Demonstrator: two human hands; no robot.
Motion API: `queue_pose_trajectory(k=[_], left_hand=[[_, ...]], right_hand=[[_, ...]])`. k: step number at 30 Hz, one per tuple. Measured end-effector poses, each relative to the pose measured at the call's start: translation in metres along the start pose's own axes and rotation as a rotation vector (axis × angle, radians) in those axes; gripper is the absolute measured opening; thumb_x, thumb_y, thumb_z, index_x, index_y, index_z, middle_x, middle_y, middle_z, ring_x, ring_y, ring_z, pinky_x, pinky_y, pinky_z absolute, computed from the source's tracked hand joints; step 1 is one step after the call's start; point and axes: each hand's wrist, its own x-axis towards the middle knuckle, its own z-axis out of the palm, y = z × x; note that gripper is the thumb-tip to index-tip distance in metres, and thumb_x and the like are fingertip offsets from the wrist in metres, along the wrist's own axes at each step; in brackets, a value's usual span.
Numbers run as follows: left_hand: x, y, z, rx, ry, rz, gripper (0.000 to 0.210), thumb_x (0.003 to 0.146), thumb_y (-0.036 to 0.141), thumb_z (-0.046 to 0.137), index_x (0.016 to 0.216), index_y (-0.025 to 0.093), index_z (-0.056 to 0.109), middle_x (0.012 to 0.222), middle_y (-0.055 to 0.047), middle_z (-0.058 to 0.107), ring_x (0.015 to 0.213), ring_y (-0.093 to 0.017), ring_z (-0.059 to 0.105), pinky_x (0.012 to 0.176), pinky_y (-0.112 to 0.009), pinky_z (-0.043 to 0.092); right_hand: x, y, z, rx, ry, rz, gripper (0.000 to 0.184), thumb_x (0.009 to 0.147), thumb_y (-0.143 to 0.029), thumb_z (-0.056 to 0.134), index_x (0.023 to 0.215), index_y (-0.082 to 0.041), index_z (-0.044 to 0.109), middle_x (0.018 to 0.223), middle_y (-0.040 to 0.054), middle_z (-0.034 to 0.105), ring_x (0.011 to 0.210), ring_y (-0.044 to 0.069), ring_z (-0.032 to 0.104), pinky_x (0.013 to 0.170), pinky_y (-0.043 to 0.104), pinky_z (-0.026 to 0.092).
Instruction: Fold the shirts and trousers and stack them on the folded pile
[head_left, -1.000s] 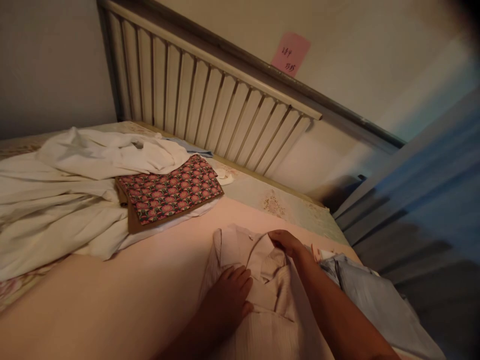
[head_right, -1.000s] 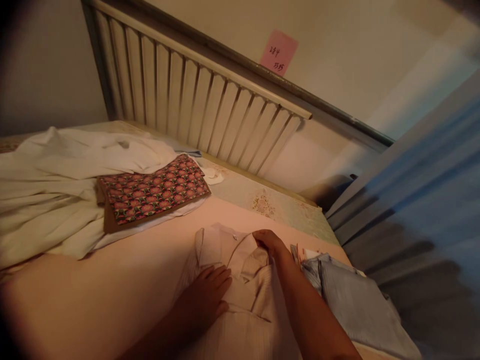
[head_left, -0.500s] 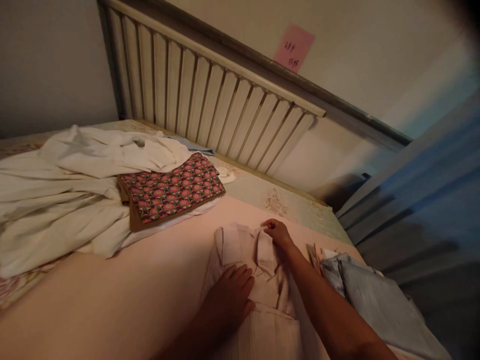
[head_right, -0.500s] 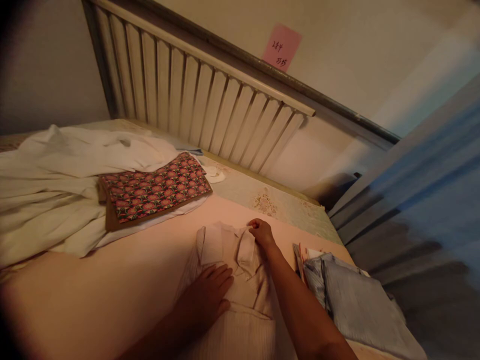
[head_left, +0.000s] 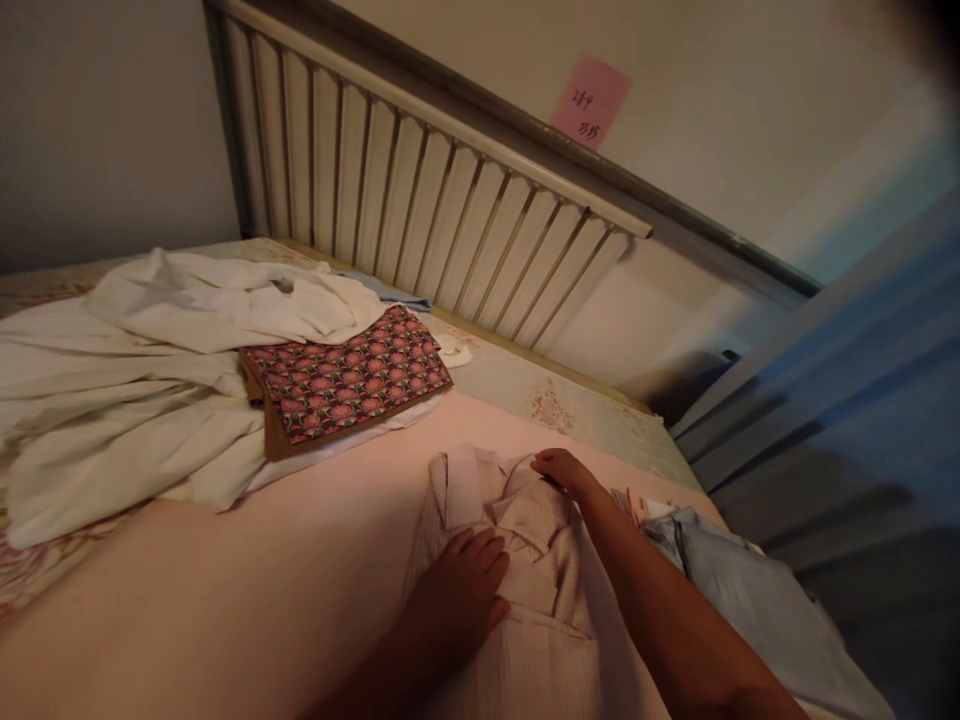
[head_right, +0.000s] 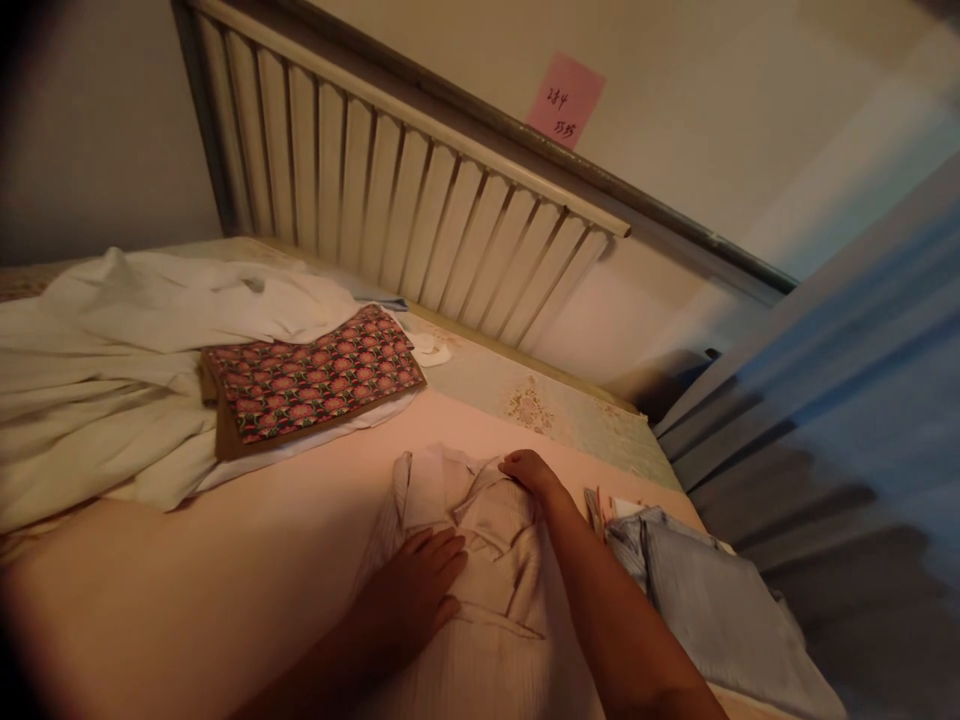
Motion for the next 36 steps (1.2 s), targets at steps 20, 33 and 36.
queue_pose_trajectory(k=[20, 33, 36], left_hand=[[-0.002, -0.004, 0.003, 0.046, 0.021, 0.027, 0.042, 0.091, 0.039, 0.051, 0.129, 0.022, 0.049, 0.139, -0.005, 0.052, 0.131, -0.022, 0.04, 0.111, -0.041, 0.025], [-0.001, -0.006, 0.004, 0.034, 0.015, 0.023, 0.042, 0.09, 0.038, 0.054, 0.128, 0.021, 0.049, 0.14, -0.004, 0.051, 0.131, -0.022, 0.04, 0.112, -0.04, 0.026], [-0.001, -0.005, 0.004, 0.04, 0.014, 0.027, 0.041, 0.09, 0.038, 0.053, 0.127, 0.021, 0.05, 0.139, -0.005, 0.051, 0.131, -0.023, 0.041, 0.111, -0.041, 0.027]], right_hand=[[-0.007, 0.015, -0.002, 0.037, 0.02, 0.014, 0.031, 0.066, -0.047, 0.06, 0.06, -0.017, 0.061, 0.055, -0.0025, 0.054, 0.053, 0.012, 0.043, 0.053, 0.024, 0.032], [-0.025, 0.027, 0.001, 0.249, 0.113, 0.148, 0.02, 0.056, -0.032, 0.064, 0.069, -0.018, 0.061, 0.059, -0.0028, 0.059, 0.056, 0.011, 0.049, 0.056, 0.023, 0.037], [-0.037, 0.027, -0.002, 0.275, 0.072, 0.172, 0.022, 0.06, -0.04, 0.061, 0.061, -0.018, 0.056, 0.052, -0.0043, 0.052, 0.049, 0.009, 0.043, 0.05, 0.023, 0.032]])
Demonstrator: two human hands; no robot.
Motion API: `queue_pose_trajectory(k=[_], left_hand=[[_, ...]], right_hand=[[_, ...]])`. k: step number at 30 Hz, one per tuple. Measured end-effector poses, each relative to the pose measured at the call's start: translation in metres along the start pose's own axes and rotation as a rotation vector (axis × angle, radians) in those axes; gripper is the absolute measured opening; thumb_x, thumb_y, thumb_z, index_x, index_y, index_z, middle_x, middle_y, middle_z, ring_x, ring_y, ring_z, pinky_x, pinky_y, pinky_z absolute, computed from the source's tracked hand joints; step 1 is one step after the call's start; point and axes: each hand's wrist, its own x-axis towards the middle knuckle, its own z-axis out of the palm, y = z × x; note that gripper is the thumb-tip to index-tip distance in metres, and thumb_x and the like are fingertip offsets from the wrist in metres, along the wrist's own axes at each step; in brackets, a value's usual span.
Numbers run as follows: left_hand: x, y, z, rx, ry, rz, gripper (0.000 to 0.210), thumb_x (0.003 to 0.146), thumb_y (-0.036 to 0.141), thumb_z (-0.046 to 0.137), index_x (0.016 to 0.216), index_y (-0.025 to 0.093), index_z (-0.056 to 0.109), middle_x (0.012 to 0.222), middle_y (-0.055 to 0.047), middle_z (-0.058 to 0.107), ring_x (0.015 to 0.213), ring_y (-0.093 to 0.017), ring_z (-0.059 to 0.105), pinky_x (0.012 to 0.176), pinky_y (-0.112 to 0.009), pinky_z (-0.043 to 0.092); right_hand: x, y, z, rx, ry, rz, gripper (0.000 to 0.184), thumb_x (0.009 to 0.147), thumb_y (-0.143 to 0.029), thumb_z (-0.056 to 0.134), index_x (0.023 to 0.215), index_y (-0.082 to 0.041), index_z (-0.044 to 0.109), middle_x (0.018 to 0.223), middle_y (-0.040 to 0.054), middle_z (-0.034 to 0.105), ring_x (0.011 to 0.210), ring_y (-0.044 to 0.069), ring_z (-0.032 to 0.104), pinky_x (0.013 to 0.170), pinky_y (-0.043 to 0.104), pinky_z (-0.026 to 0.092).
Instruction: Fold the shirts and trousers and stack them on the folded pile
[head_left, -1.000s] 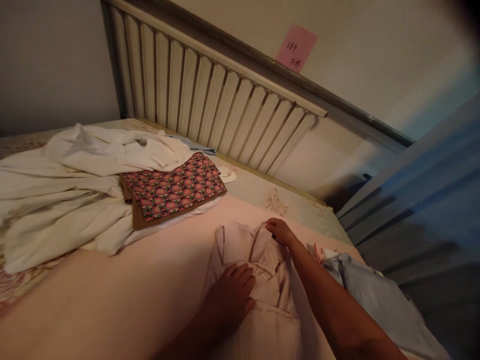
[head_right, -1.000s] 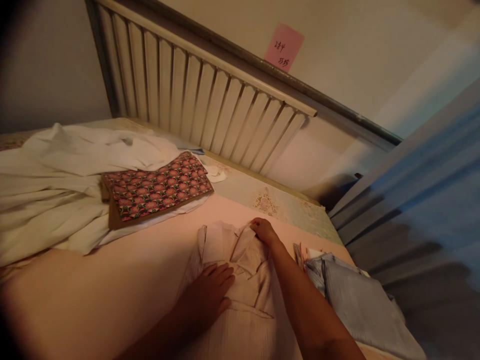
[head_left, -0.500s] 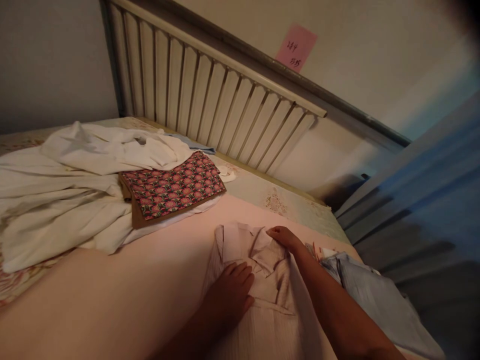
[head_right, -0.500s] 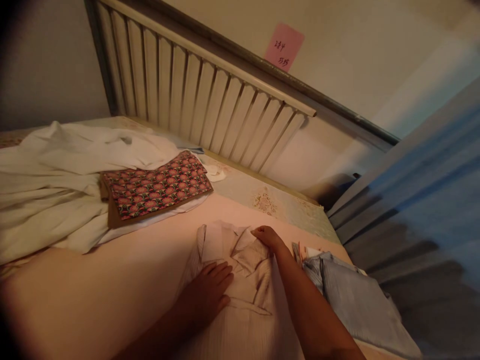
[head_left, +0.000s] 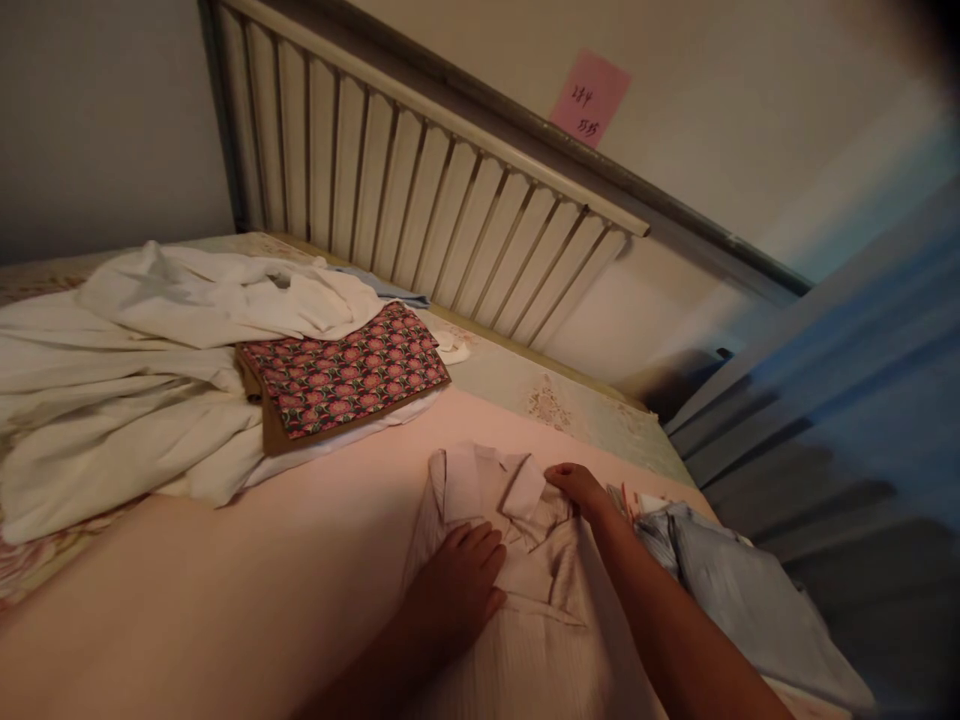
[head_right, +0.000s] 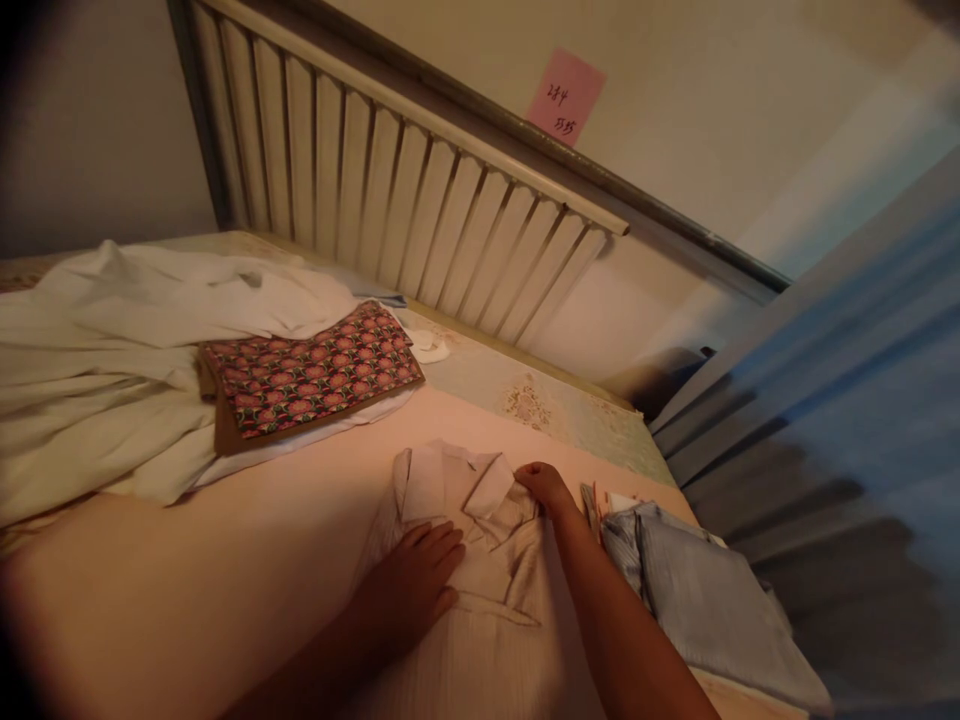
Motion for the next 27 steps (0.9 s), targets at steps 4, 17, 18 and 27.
queue_pose_trajectory(k=[4, 17, 18, 27], left_hand=[[0.0, 0.001, 0.0, 0.005, 0.005, 0.005, 0.04, 0.09, 0.038, 0.052, 0.126, 0.021, 0.05, 0.139, -0.006, 0.052, 0.131, -0.023, 0.041, 0.11, -0.041, 0.028], [-0.001, 0.0, 0.002, -0.001, 0.0, -0.004, 0.04, 0.09, 0.037, 0.052, 0.127, 0.021, 0.05, 0.138, -0.005, 0.052, 0.131, -0.021, 0.04, 0.112, -0.039, 0.025], [-0.001, 0.0, 0.002, -0.001, 0.003, -0.006, 0.04, 0.09, 0.037, 0.052, 0.127, 0.021, 0.05, 0.138, -0.005, 0.052, 0.131, -0.021, 0.04, 0.112, -0.039, 0.025], [-0.001, 0.0, 0.001, -0.013, 0.027, 0.002, 0.038, 0.091, 0.036, 0.051, 0.126, 0.022, 0.05, 0.137, -0.005, 0.053, 0.13, -0.022, 0.042, 0.111, -0.041, 0.027]], right_hand=[[-0.014, -0.003, -0.006, -0.007, -0.076, 0.018, 0.025, 0.059, -0.041, 0.061, 0.053, -0.019, 0.05, 0.047, -0.0056, 0.046, 0.045, 0.008, 0.036, 0.046, 0.022, 0.026], [0.006, 0.012, -0.011, -0.21, 0.123, -0.017, 0.024, 0.062, -0.021, 0.052, 0.074, -0.019, 0.072, 0.08, 0.0041, 0.073, 0.079, 0.019, 0.065, 0.071, 0.026, 0.049], [0.007, 0.015, -0.012, -0.241, 0.144, -0.018, 0.025, 0.062, -0.02, 0.052, 0.074, -0.02, 0.073, 0.081, 0.0038, 0.074, 0.081, 0.019, 0.065, 0.072, 0.027, 0.049], [0.016, 0.011, -0.031, -0.421, 0.25, -0.069, 0.026, 0.063, -0.014, 0.057, 0.082, -0.02, 0.074, 0.089, 0.0066, 0.074, 0.089, 0.023, 0.065, 0.079, 0.03, 0.046]])
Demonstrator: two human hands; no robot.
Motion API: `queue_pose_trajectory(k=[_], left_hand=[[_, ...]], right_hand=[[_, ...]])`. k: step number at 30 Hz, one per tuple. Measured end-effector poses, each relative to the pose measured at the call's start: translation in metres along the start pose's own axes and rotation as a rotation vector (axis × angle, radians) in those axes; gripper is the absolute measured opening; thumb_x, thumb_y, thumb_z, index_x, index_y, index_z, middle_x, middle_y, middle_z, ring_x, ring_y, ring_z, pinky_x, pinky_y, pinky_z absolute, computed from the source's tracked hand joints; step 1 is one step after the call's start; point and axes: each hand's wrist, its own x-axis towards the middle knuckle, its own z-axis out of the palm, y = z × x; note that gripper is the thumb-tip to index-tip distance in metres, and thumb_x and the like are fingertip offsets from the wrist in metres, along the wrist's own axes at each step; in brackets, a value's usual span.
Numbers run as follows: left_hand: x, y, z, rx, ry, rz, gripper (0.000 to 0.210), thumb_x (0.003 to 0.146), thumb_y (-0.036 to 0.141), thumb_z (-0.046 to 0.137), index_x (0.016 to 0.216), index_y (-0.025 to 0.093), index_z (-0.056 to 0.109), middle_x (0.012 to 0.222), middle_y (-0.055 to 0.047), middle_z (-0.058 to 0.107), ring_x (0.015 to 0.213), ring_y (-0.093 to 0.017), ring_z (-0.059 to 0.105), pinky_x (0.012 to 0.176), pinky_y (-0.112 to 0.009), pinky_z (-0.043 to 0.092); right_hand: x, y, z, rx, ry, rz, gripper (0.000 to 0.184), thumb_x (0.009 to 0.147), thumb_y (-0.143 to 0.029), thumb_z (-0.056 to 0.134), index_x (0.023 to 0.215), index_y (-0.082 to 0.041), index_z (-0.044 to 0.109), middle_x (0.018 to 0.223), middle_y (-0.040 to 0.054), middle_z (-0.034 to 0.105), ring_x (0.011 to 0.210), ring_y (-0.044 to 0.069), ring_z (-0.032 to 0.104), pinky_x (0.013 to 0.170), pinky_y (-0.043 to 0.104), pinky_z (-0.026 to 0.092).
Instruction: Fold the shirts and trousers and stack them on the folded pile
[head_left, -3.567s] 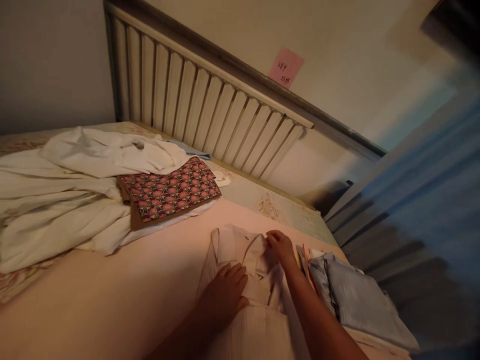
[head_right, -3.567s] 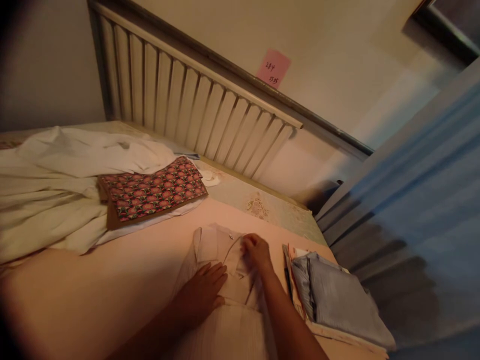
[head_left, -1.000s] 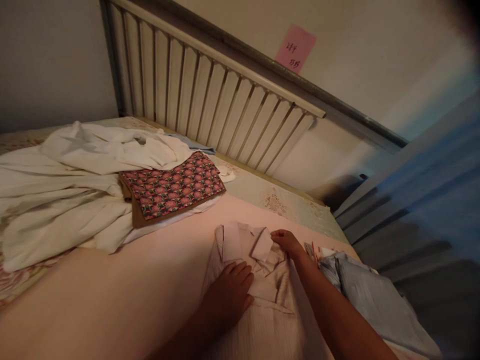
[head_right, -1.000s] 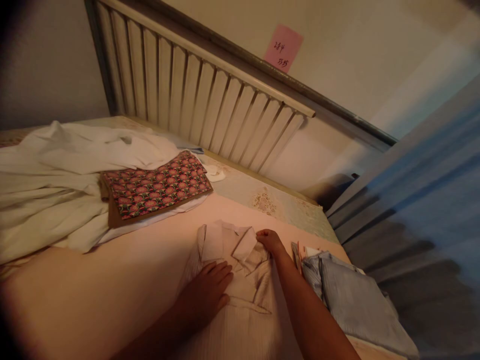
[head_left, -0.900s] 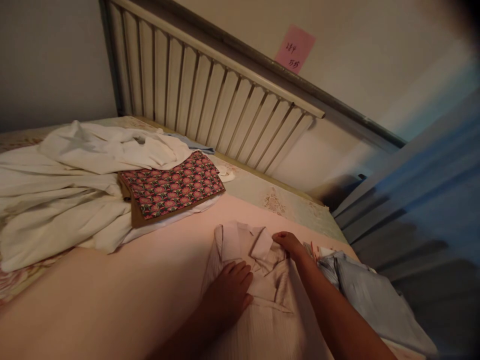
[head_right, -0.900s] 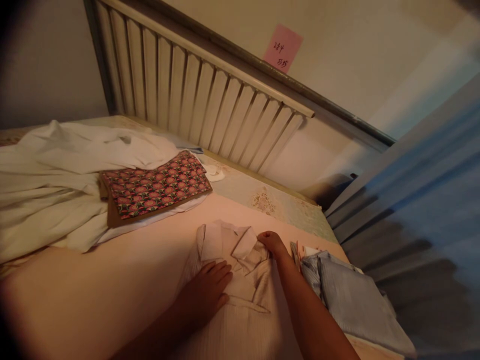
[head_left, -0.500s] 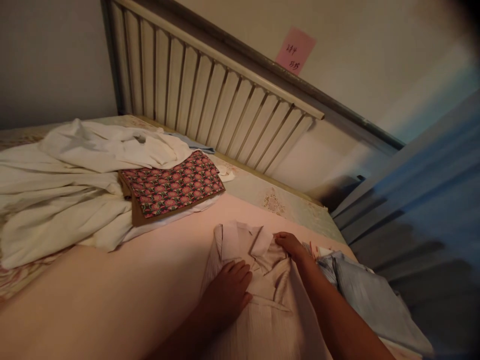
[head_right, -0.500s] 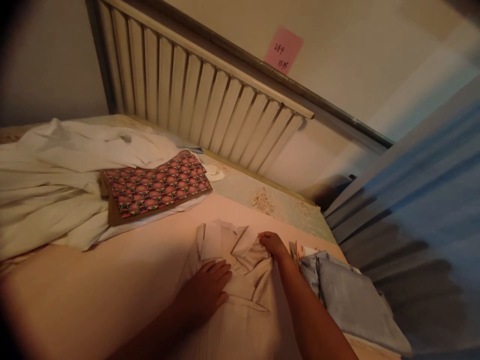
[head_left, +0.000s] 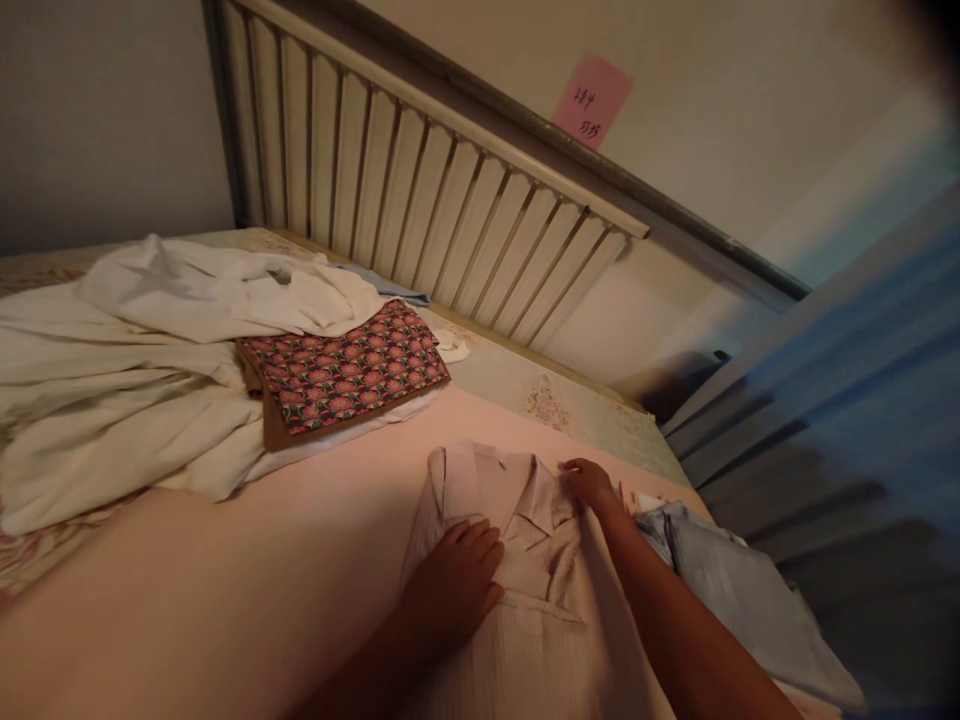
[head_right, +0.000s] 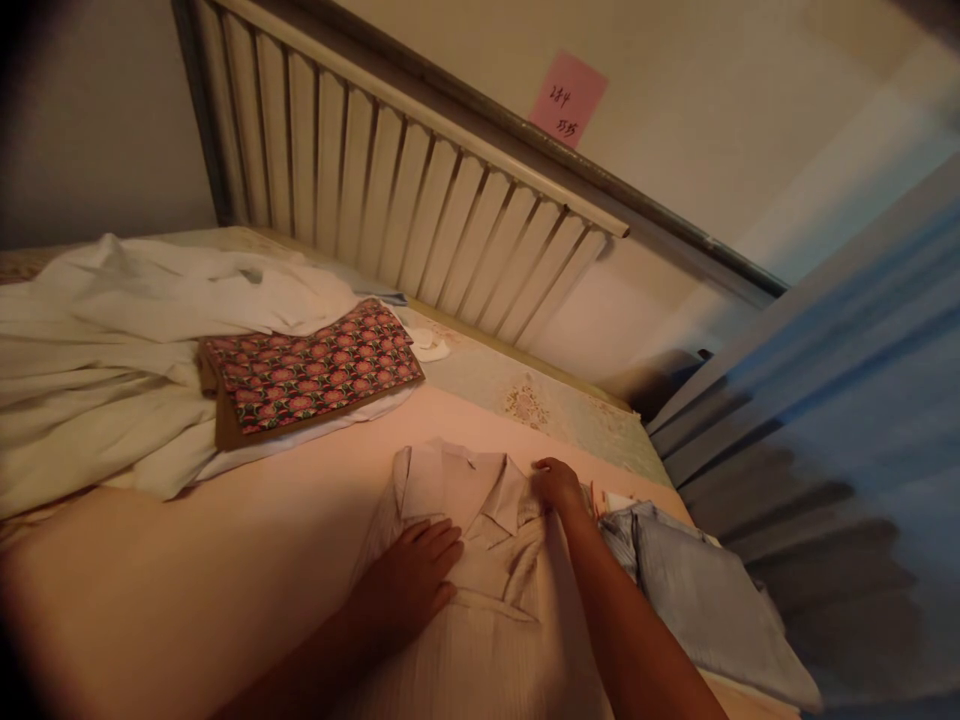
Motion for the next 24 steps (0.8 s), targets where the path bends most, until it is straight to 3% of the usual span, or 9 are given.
queue_pose_trajectory(k=[8, 12, 16, 21, 24], left_hand=[[0.001, 0.0, 0.0, -0.002, -0.019, -0.013, 0.038, 0.09, 0.036, 0.053, 0.125, 0.021, 0.051, 0.137, -0.005, 0.053, 0.131, -0.022, 0.041, 0.111, -0.039, 0.027], [0.002, 0.001, 0.0, -0.002, -0.014, -0.007, 0.038, 0.09, 0.035, 0.053, 0.126, 0.021, 0.051, 0.137, -0.005, 0.053, 0.131, -0.022, 0.041, 0.111, -0.04, 0.026], [0.002, 0.0, -0.001, 0.01, -0.03, -0.002, 0.038, 0.091, 0.036, 0.052, 0.126, 0.021, 0.051, 0.137, -0.005, 0.053, 0.131, -0.023, 0.041, 0.111, -0.04, 0.026], [0.002, -0.003, 0.001, 0.028, -0.043, 0.01, 0.04, 0.092, 0.037, 0.049, 0.128, 0.021, 0.051, 0.139, -0.006, 0.052, 0.132, -0.022, 0.04, 0.111, -0.041, 0.026], [0.002, -0.005, 0.005, 0.044, -0.05, 0.023, 0.039, 0.092, 0.036, 0.048, 0.128, 0.021, 0.051, 0.14, -0.006, 0.052, 0.133, -0.023, 0.04, 0.11, -0.041, 0.028]], right_hand=[[0.01, -0.033, 0.021, -0.019, -0.111, -0.169, 0.02, 0.067, -0.025, 0.068, 0.086, -0.019, 0.073, 0.081, 0.002, 0.073, 0.073, 0.016, 0.064, 0.07, 0.025, 0.045], [0.009, -0.041, 0.033, -0.063, -0.054, -0.181, 0.017, 0.069, -0.026, 0.068, 0.083, -0.018, 0.072, 0.078, 0.0038, 0.07, 0.072, 0.017, 0.061, 0.07, 0.026, 0.043], [0.0, -0.044, 0.029, -0.06, 0.003, -0.188, 0.021, 0.07, -0.026, 0.068, 0.09, -0.02, 0.071, 0.084, 0.0044, 0.071, 0.079, 0.018, 0.062, 0.076, 0.027, 0.043], [-0.042, -0.032, 0.003, 0.01, 0.119, -0.168, 0.03, 0.077, -0.027, 0.058, 0.104, -0.018, 0.067, 0.105, 0.0083, 0.069, 0.094, 0.02, 0.062, 0.086, 0.029, 0.044], [-0.088, -0.012, -0.009, 0.064, 0.161, -0.123, 0.026, 0.08, -0.029, 0.051, 0.097, -0.019, 0.067, 0.097, 0.0075, 0.071, 0.089, 0.021, 0.064, 0.081, 0.03, 0.048]])
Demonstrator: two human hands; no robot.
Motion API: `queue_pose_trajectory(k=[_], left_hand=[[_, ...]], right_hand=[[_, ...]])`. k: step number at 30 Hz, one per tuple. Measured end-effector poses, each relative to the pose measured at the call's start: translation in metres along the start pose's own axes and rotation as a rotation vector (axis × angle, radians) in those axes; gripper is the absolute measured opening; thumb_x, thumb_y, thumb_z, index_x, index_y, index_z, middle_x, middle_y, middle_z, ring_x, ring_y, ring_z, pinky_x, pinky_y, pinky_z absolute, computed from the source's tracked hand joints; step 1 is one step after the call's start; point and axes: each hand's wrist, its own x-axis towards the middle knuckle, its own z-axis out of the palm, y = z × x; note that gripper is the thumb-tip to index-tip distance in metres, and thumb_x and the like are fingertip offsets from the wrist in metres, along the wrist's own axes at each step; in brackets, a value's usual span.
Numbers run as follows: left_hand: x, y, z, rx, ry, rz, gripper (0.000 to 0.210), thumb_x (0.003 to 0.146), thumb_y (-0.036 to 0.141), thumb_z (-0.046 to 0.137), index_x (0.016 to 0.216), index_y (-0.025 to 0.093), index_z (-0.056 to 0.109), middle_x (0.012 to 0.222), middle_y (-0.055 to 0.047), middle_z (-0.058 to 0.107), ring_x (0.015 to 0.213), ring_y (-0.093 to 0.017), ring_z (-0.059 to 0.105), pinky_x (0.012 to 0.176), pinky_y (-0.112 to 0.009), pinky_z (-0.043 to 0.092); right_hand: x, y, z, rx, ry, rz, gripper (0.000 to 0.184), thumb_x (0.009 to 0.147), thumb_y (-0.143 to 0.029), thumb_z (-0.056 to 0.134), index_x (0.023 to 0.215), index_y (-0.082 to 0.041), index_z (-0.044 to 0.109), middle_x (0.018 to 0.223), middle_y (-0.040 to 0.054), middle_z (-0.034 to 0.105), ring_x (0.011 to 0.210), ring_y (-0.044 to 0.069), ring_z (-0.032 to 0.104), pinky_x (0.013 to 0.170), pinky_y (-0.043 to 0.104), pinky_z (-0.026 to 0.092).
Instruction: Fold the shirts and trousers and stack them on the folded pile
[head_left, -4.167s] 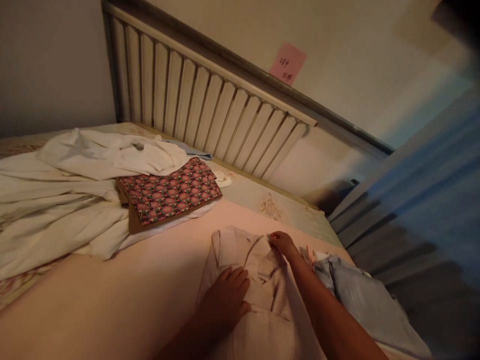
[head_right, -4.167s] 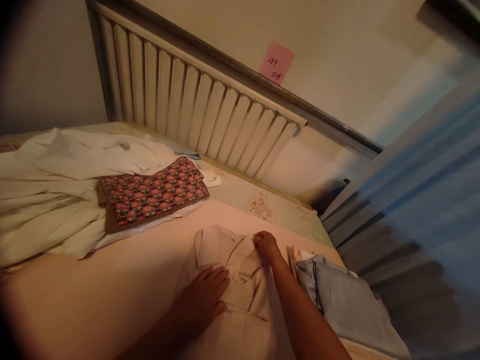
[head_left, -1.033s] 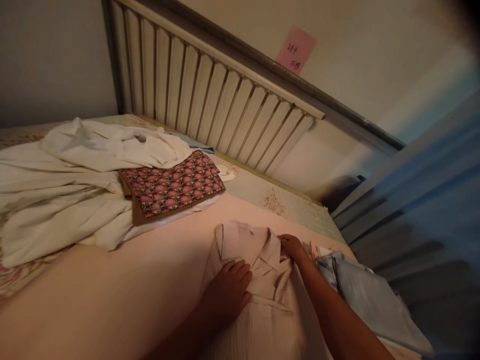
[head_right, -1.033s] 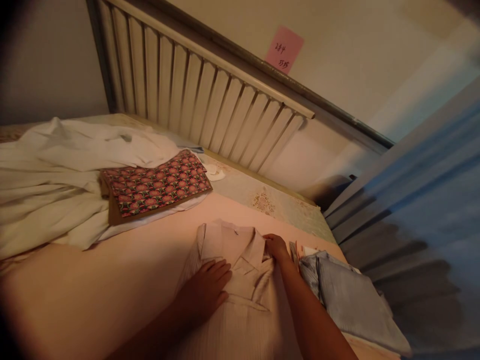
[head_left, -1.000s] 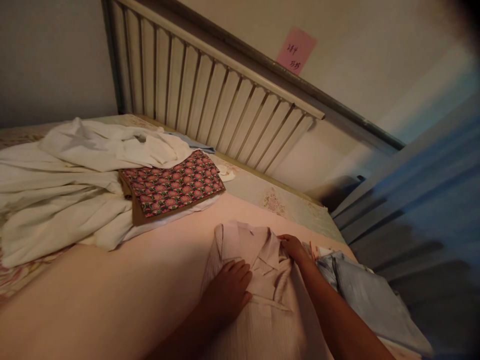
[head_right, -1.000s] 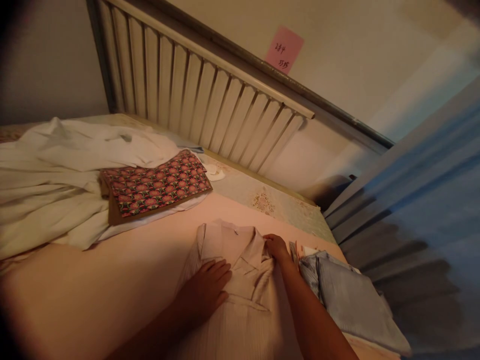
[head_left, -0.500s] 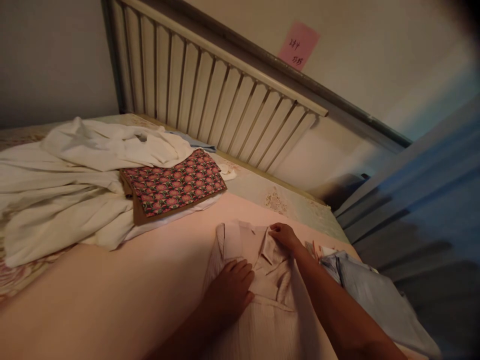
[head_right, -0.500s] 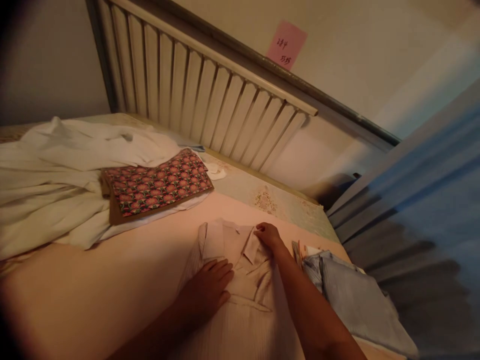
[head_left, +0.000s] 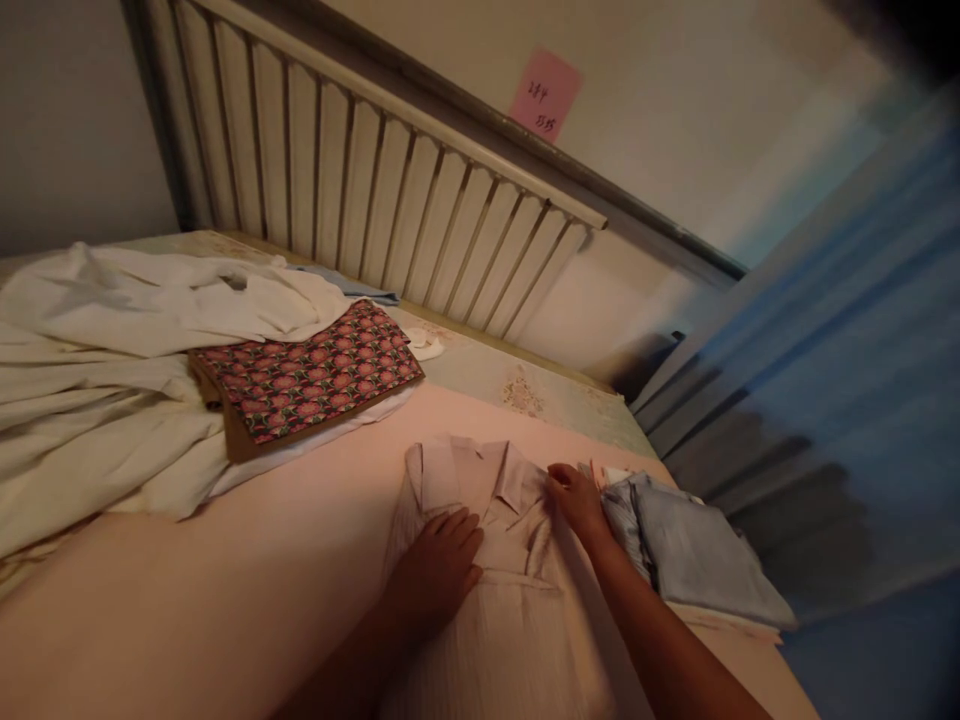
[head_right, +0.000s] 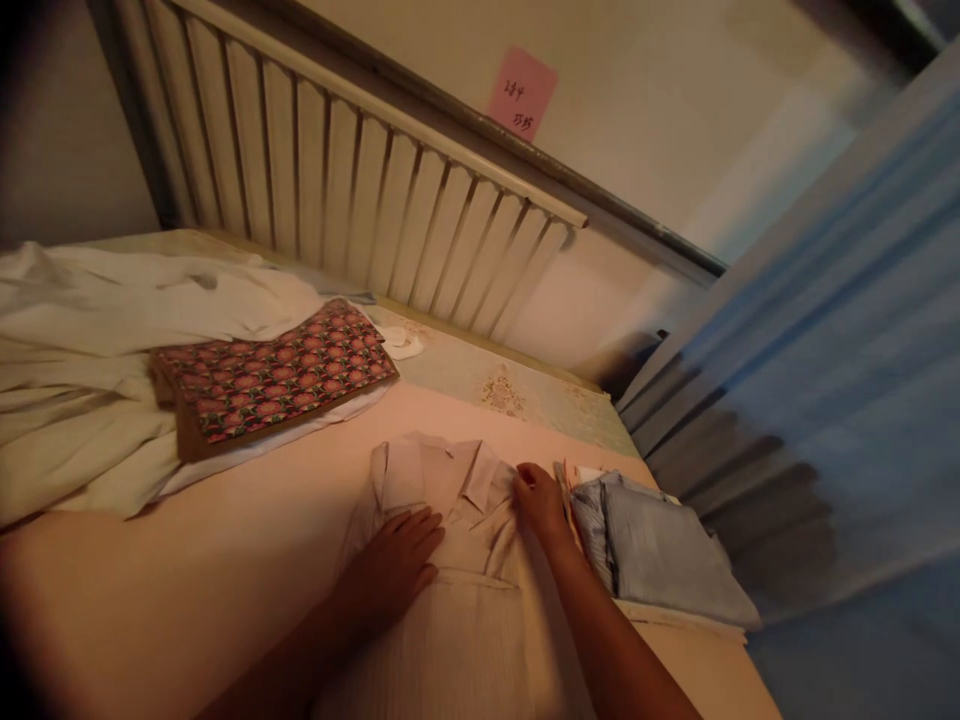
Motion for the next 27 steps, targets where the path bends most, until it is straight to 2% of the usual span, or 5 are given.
queue_pose_trajectory(k=[4, 11, 19, 23, 27], left_hand=[[-0.001, -0.002, 0.0, 0.051, 0.023, 0.001, 0.037, 0.092, 0.029, 0.046, 0.128, 0.022, 0.051, 0.14, -0.006, 0.051, 0.133, -0.023, 0.041, 0.108, -0.042, 0.032], [-0.033, 0.034, -0.005, 0.149, 0.076, 0.051, 0.041, 0.092, 0.021, 0.04, 0.132, 0.021, 0.048, 0.143, -0.009, 0.049, 0.136, -0.024, 0.038, 0.111, -0.046, 0.03], [-0.072, 0.132, 0.01, 0.055, -0.301, 0.014, 0.054, 0.081, 0.023, 0.057, 0.135, 0.02, 0.05, 0.145, -0.011, 0.046, 0.136, -0.03, 0.038, 0.11, -0.049, 0.035], [-0.079, 0.145, 0.013, 0.118, -0.397, -0.088, 0.065, 0.075, 0.014, 0.055, 0.139, 0.015, 0.046, 0.149, -0.012, 0.038, 0.14, -0.032, 0.031, 0.113, -0.05, 0.03], [-0.098, 0.135, 0.019, 0.227, -0.299, -0.095, 0.064, 0.074, 0.008, 0.05, 0.137, 0.018, 0.048, 0.148, -0.011, 0.041, 0.137, -0.028, 0.037, 0.11, -0.046, 0.036]], right_hand=[[-0.085, 0.026, -0.013, 0.047, 0.035, 0.091, 0.027, 0.084, -0.037, 0.046, 0.087, -0.02, 0.067, 0.084, 0.0082, 0.071, 0.077, 0.023, 0.065, 0.069, 0.031, 0.051], [-0.213, 0.062, -0.018, 0.073, 0.125, -0.006, 0.023, 0.088, -0.035, 0.044, 0.095, -0.026, 0.065, 0.097, 0.01, 0.068, 0.093, 0.025, 0.064, 0.085, 0.038, 0.05], [-0.223, 0.058, -0.019, -0.004, 0.218, -0.11, 0.022, 0.09, -0.028, 0.041, 0.091, -0.026, 0.063, 0.087, 0.0068, 0.065, 0.082, 0.022, 0.063, 0.076, 0.034, 0.05], [-0.223, 0.061, -0.017, -0.04, 0.228, -0.141, 0.023, 0.09, -0.024, 0.04, 0.092, -0.024, 0.063, 0.087, 0.0063, 0.064, 0.08, 0.021, 0.062, 0.074, 0.032, 0.048], [-0.227, 0.064, -0.018, -0.044, 0.247, -0.153, 0.024, 0.088, -0.022, 0.041, 0.093, -0.023, 0.064, 0.087, 0.0062, 0.064, 0.08, 0.021, 0.062, 0.075, 0.031, 0.047]])
